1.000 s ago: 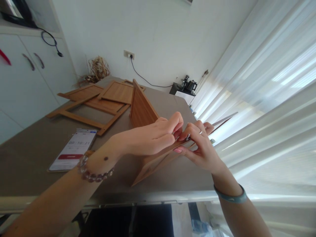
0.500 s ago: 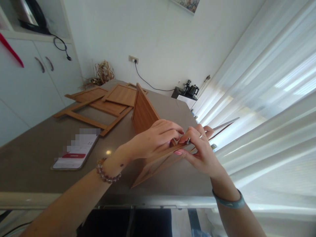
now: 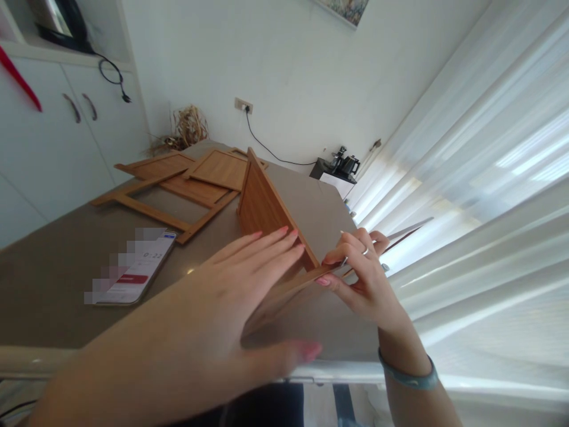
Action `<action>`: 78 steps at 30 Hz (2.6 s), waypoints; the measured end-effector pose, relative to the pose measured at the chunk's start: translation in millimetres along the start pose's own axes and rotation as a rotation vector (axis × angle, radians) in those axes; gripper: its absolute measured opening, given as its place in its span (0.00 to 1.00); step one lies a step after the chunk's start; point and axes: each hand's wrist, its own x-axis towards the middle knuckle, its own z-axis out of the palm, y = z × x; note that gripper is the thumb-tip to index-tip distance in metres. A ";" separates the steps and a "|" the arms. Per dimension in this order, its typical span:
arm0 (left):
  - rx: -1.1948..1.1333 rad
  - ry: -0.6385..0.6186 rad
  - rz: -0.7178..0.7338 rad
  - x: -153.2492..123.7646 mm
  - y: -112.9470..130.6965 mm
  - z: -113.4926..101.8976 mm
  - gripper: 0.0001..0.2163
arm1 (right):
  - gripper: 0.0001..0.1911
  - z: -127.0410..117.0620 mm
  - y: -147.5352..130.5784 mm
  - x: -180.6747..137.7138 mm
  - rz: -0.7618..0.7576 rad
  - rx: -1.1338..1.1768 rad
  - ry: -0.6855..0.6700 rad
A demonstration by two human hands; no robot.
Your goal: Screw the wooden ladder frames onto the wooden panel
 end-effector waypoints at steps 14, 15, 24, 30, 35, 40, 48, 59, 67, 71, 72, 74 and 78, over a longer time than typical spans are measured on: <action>0.147 -0.050 -0.141 46.2 19.9 16.6 0.24 | 0.10 1.3 -3.2 -3.9 0.043 0.001 0.020; 0.148 -0.048 -0.129 45.4 19.4 16.8 0.24 | 0.10 2.4 -4.5 -5.1 0.054 0.009 0.042; 0.192 -0.041 -0.076 39.2 16.9 21.0 0.24 | 0.14 10.6 -3.0 -16.8 0.167 -0.063 0.167; 0.145 0.024 -0.023 24.0 10.4 20.4 0.29 | 0.26 24.0 12.5 -16.4 0.086 -0.194 0.312; 0.063 -0.007 0.068 22.2 5.2 14.1 0.28 | 0.26 27.4 20.3 -16.0 0.021 -0.167 0.361; 0.042 -0.031 0.072 22.6 4.7 13.9 0.26 | 0.25 25.7 19.8 -18.2 0.010 -0.145 0.352; 0.062 -0.080 0.075 22.6 5.7 11.8 0.26 | 0.14 43.1 10.3 -18.7 0.085 0.074 0.689; 0.039 -0.100 0.079 23.6 7.5 11.4 0.25 | 0.16 54.7 -61.4 -36.3 0.312 -0.056 0.814; -0.021 -0.102 0.105 25.0 7.4 9.9 0.29 | 0.17 69.3 -64.5 -22.6 0.367 -0.005 0.773; -0.038 -0.097 0.092 23.7 9.5 8.9 0.26 | 0.17 73.8 -58.3 -22.5 0.335 -0.043 0.796; -0.039 -0.097 0.084 23.7 9.7 8.9 0.25 | 0.16 74.8 -55.8 -23.6 0.311 -0.064 0.800; -0.042 -0.099 0.071 24.3 9.8 9.2 0.24 | 0.14 76.0 -51.4 -26.5 0.265 -0.126 0.799; -0.053 -0.092 0.038 26.2 10.6 9.8 0.24 | 0.09 74.8 -54.8 -32.3 0.287 -0.252 0.774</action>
